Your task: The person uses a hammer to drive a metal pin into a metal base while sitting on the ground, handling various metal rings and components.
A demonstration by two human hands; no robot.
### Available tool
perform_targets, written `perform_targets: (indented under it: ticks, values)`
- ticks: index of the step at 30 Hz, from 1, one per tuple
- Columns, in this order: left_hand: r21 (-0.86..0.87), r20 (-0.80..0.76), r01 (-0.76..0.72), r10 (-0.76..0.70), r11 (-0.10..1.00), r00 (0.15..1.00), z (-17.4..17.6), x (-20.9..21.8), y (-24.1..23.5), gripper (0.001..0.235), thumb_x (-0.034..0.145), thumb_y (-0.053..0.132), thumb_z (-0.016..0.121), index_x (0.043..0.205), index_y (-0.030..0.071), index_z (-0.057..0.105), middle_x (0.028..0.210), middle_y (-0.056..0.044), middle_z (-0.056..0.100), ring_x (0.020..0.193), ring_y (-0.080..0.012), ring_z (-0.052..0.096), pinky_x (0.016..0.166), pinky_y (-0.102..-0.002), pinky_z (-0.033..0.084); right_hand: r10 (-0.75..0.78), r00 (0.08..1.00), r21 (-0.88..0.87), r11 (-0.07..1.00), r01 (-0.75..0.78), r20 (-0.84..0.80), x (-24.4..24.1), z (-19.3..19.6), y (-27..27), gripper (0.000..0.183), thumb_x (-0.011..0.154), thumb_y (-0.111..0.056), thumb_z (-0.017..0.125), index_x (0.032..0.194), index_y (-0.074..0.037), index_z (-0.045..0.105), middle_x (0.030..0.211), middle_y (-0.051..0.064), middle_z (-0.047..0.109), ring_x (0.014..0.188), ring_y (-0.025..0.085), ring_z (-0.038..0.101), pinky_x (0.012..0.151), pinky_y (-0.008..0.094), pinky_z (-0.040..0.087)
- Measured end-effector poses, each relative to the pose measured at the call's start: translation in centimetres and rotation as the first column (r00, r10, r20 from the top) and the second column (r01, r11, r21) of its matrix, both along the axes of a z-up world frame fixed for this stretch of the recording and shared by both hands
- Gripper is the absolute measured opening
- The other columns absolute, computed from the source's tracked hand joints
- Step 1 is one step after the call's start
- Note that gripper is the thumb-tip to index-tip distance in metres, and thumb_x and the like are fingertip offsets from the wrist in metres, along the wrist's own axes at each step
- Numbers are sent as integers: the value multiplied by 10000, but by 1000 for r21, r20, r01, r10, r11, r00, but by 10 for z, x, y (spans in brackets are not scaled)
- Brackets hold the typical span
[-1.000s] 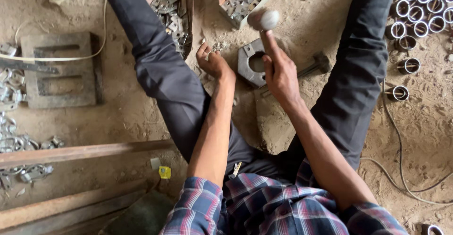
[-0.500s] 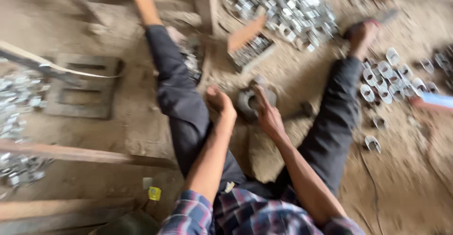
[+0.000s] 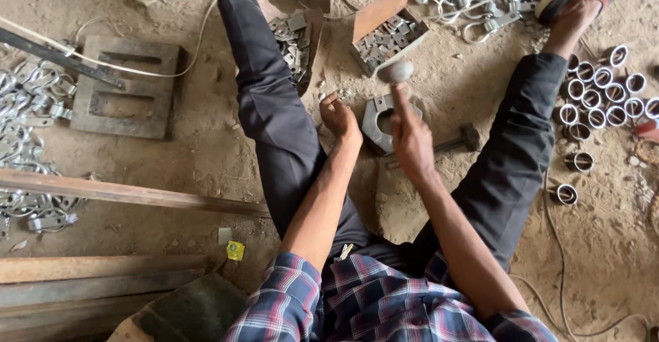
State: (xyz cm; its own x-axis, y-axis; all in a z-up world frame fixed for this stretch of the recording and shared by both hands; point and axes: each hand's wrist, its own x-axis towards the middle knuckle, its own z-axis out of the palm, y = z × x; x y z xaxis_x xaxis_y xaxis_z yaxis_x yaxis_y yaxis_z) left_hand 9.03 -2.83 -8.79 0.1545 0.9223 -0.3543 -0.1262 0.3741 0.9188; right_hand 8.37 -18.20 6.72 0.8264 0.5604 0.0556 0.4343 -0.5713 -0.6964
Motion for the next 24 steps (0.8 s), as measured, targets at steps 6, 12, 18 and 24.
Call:
perform_targets:
  ticks: [6,12,18,24]
  values:
    - [-51,-51,9,-12,999,999,-6,2,7,199,992,96,527,1126,67,670,1088,-99,666,949,-209,638,809,-341,536,76,995,-187,980,-62,67,-10,-30,-8,699,1025,-186,552,1642,-326,256,827,265,696,699,451,679,661,596,539]
    - [-124,127,44,-28,991,992,-31,4,1,190,1008,96,526,1132,67,667,1021,-108,627,826,-178,599,680,-322,517,90,991,-118,990,-78,97,-11,-29,-11,733,981,-163,547,1620,-371,254,1021,280,716,742,508,667,681,626,517]
    - [-175,34,139,-136,975,990,-21,-3,5,290,1023,223,443,1155,96,668,1062,-55,670,759,-146,602,604,-282,496,69,997,-113,991,-71,-22,-4,-24,-19,703,1011,-209,559,1618,-395,257,984,261,710,842,493,678,726,596,534]
    - [-228,-12,208,-217,951,976,20,-12,3,353,1027,269,392,1179,133,680,1036,-41,703,712,-153,608,582,-272,459,69,997,-94,993,-71,-30,-3,-27,-23,676,1024,-218,541,1615,-387,260,975,250,719,880,482,687,756,583,542]
